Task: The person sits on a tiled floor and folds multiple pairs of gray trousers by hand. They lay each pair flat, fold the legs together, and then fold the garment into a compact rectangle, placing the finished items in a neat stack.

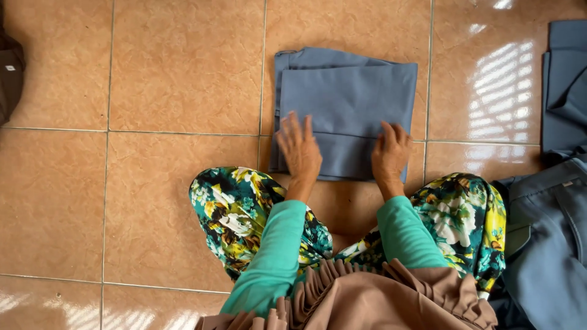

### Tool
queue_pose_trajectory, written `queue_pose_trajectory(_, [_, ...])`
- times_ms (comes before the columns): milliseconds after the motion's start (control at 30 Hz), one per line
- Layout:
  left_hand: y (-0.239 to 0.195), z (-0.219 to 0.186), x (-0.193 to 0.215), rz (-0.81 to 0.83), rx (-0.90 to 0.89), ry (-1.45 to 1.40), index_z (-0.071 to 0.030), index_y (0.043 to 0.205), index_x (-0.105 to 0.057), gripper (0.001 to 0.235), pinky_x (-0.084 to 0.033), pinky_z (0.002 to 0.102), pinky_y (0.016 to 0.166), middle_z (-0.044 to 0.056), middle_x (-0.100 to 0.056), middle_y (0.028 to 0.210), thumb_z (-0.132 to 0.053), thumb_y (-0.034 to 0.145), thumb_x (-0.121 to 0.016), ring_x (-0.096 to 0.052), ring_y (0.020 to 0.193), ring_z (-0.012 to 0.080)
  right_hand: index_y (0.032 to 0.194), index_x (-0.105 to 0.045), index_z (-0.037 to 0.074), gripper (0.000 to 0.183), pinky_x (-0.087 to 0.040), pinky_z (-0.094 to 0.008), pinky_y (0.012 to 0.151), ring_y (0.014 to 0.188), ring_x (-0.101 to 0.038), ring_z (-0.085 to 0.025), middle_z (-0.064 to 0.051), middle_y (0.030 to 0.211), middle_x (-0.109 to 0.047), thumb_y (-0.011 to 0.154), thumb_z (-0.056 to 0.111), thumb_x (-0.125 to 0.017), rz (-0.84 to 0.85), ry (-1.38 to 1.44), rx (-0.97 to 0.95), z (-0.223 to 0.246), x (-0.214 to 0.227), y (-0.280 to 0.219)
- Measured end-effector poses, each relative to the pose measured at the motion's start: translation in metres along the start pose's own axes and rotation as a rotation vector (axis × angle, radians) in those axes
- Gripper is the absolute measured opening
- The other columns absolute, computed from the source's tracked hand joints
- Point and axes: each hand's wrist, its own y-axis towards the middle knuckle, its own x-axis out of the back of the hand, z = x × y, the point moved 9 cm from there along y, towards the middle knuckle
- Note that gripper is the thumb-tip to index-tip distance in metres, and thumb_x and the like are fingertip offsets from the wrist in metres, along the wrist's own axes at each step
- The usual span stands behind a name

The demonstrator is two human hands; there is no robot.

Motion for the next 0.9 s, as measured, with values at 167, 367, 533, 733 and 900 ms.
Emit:
queue_pose_trajectory(167, [0.002,-0.039,-0.079,0.290,-0.233,-0.020,-0.021,0.157,-0.042,0.053,-0.014,0.055,0.127,0.013,-0.031,0.167,-0.029,0.105,-0.045,-0.021,0.156,0.0357,0.151,-0.057,0.019,0.045,-0.033,-0.049,0.115,0.147,-0.040,-0.033,-0.011,0.157,-0.050,0.107,0.031,-0.056,0.044,-0.014,0.311,0.099,-0.030,0.001])
queue_pose_trajectory(367, [0.002,-0.008,-0.068,0.207,-0.142,0.130,-0.033,0.162,-0.028,0.054,-0.007,0.055,0.127,0.005,-0.022,0.170,-0.048,0.110,-0.028,-0.015,0.158,0.0324,0.163,-0.039,0.028,0.052,-0.012,-0.053,0.124,0.157,-0.018,-0.029,-0.003,0.171,-0.028,0.114,0.046,-0.037,0.256,-0.226,0.087,0.030,-0.031,-0.002])
queue_pose_trajectory(533, [0.001,-0.009,-0.065,0.115,-0.141,0.103,-0.033,0.160,-0.033,0.053,-0.009,0.055,0.126,0.006,-0.028,0.168,-0.046,0.109,-0.030,-0.020,0.156,0.0325,0.164,-0.037,0.021,0.054,-0.010,-0.067,0.119,0.157,-0.010,-0.032,-0.007,0.172,-0.023,0.116,0.045,-0.033,0.254,-0.261,-0.212,-0.016,-0.026,0.015])
queue_pose_trajectory(733, [0.001,-0.009,-0.066,0.124,-0.141,0.132,-0.034,0.160,-0.031,0.055,-0.009,0.056,0.126,0.005,-0.025,0.169,-0.046,0.107,-0.028,-0.017,0.157,0.0317,0.162,-0.036,0.030,0.059,-0.002,-0.058,0.124,0.159,-0.013,-0.025,0.001,0.171,-0.026,0.109,0.053,-0.040,0.294,-0.163,0.222,0.074,-0.083,0.022])
queue_pose_trajectory(900, [0.000,-0.008,-0.065,0.118,-0.136,0.139,-0.033,0.161,-0.031,0.056,-0.009,0.055,0.126,0.009,-0.026,0.169,-0.044,0.106,-0.030,-0.019,0.157,0.0319,0.159,-0.041,0.031,0.059,-0.014,-0.055,0.125,0.157,-0.024,-0.021,0.004,0.168,-0.034,0.108,0.059,-0.036,0.344,-0.178,0.286,0.050,-0.093,0.057])
